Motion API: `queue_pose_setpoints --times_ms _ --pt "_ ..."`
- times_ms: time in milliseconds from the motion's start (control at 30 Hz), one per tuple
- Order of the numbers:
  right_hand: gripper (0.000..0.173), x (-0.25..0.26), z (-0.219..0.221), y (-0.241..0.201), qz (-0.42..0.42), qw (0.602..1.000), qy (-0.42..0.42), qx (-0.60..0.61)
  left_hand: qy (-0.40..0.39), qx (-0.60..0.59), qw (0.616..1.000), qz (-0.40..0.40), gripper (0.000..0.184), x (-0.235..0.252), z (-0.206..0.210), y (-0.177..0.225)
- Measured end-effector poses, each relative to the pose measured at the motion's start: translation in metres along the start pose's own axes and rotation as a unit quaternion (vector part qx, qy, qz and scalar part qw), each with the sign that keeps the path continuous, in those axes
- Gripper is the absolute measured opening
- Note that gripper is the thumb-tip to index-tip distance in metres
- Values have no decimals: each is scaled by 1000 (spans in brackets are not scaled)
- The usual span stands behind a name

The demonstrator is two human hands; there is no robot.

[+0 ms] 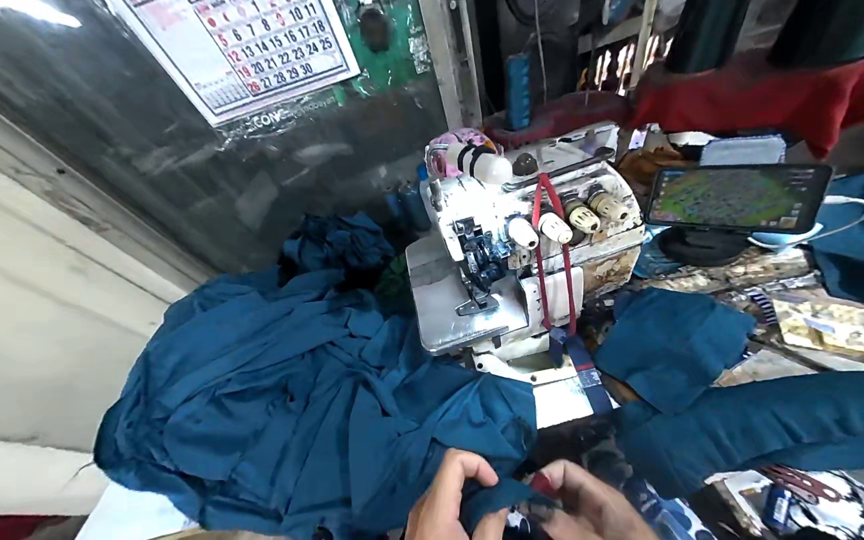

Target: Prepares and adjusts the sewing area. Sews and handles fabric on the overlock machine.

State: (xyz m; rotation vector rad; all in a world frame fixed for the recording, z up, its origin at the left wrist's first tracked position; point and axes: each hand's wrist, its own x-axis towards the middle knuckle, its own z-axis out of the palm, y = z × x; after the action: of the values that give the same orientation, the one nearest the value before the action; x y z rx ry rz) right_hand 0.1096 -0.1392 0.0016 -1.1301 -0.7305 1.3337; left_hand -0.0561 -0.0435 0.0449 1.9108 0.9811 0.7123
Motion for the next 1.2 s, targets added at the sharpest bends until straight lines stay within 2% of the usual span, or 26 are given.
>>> queue_pose_setpoints --times_ms 67,133,233,300,367,567,733,867,933,1000,1200 --pt "17 5 -5 -10 -101 979 30 -172 -34 7 999 -1 15 1 -8 -3" --pt "15 6 -3 -29 -166 952 36 -255 -49 1 998 50 19 5 -24 2" --pt "14 18 3 -44 -151 949 37 -272 4 77 987 144 16 35 -36 14" --pt "13 38 0 -34 -121 941 73 -307 50 197 960 192 13 69 -26 -1" --pt "13 50 -4 -25 -118 924 113 -346 43 269 941 202 12 92 -13 -20" --pt "14 59 -5 -14 -118 917 137 -356 13 329 927 178 22 102 -2 -31" --pt "12 58 -3 -9 -176 877 169 -414 34 309 929 203 18 93 -6 -30" --pt "14 60 4 -7 -226 865 191 -405 37 307 936 168 38 85 -13 -19" --pt "19 67 8 -4 -242 861 198 -402 46 317 931 176 26 85 -16 -17" --pt "17 73 9 -4 -253 860 196 -398 56 305 931 192 15 83 -22 -9" --pt "15 69 10 -29 -310 870 168 -346 63 258 937 229 14 79 -45 12"
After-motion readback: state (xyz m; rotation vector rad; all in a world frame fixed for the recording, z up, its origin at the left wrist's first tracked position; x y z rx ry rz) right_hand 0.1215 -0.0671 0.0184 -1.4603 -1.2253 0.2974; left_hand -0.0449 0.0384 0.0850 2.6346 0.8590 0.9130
